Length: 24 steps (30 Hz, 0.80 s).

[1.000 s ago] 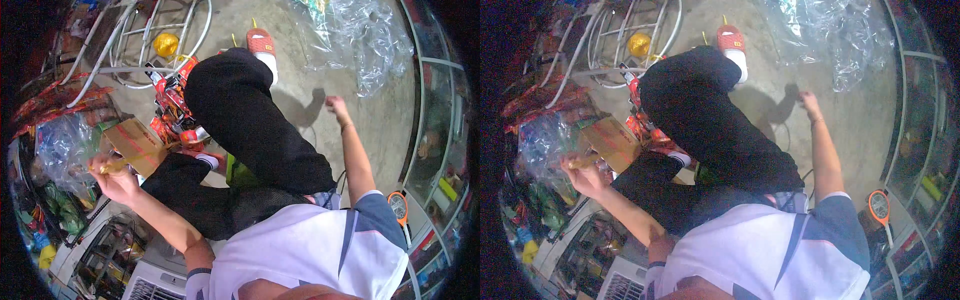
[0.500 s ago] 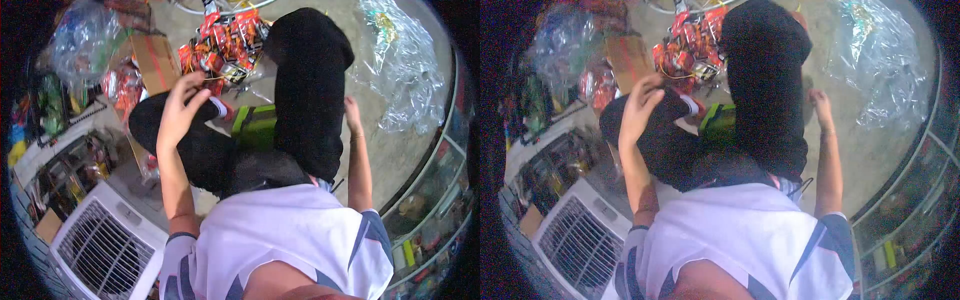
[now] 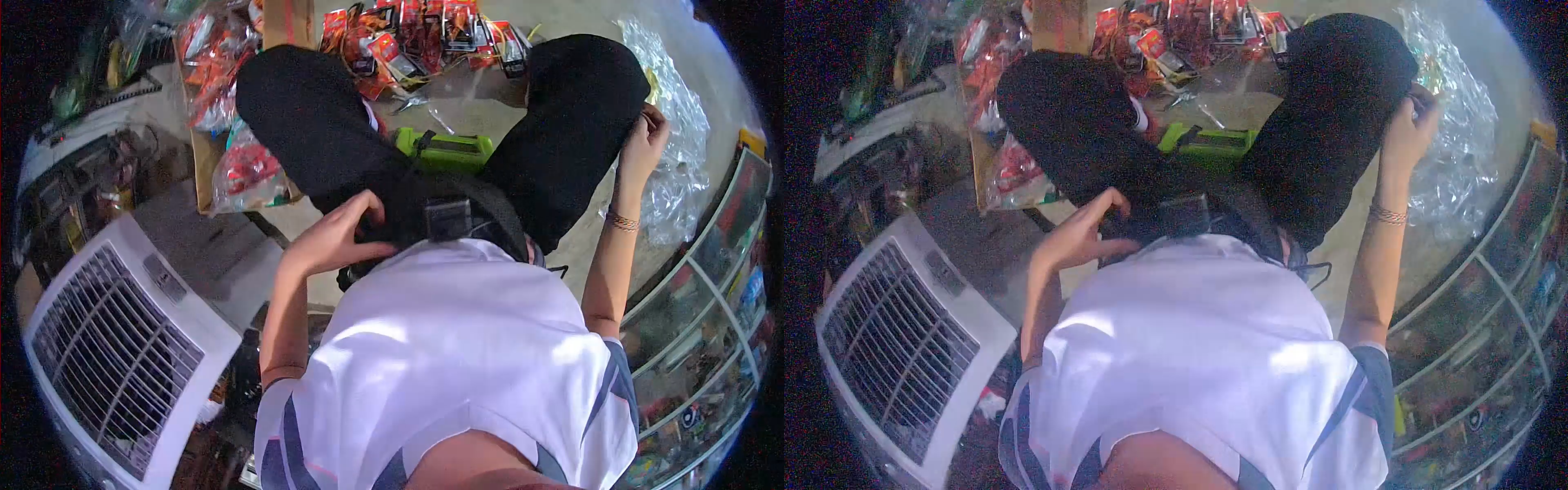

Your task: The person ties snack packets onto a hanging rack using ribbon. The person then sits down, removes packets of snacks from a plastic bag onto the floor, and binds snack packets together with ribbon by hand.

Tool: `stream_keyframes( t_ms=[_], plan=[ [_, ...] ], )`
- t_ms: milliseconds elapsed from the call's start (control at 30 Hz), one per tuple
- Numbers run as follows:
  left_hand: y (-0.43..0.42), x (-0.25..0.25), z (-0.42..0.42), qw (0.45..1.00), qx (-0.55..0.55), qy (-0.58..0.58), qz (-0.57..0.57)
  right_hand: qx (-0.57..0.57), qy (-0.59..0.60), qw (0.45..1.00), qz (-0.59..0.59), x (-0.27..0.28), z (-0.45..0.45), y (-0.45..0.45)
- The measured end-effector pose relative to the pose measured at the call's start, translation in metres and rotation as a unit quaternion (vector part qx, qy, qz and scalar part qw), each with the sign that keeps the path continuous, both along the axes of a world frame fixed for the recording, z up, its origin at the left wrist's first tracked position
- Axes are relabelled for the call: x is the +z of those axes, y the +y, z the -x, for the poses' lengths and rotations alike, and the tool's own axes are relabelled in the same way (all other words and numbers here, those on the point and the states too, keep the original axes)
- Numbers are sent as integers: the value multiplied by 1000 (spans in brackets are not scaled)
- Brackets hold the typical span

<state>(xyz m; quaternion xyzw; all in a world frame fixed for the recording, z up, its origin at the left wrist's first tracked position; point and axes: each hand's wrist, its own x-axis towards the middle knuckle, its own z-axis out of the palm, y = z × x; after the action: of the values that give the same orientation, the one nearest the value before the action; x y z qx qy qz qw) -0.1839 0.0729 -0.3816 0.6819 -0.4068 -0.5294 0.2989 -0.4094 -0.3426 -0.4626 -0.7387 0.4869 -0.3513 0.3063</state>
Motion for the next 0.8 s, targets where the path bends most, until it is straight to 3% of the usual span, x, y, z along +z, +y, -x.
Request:
stream_keyframes(
  t_ms=[100,200,233,333,433,567,633,800],
  plan=[
    [8,-1,19,994,109,-5,28,26,53,992,112,19,-18,19],
    [8,4,21,969,222,95,-59,37,113,978,168,21,-22,23],
    [8,1,23,975,216,48,0,38,114,979,167,22,-22,23],
    [9,-1,25,979,180,93,20,48,140,970,192,21,-20,19],
    [3,27,19,979,111,101,-135,58,161,962,211,20,-18,18],
    [9,21,27,992,31,-124,8,41,162,970,175,28,-25,27],
    [5,27,36,954,-35,-295,32,62,153,969,186,28,-26,26],
    [-4,16,52,873,-61,-479,68,74,196,955,211,36,-33,18]
  ],
)
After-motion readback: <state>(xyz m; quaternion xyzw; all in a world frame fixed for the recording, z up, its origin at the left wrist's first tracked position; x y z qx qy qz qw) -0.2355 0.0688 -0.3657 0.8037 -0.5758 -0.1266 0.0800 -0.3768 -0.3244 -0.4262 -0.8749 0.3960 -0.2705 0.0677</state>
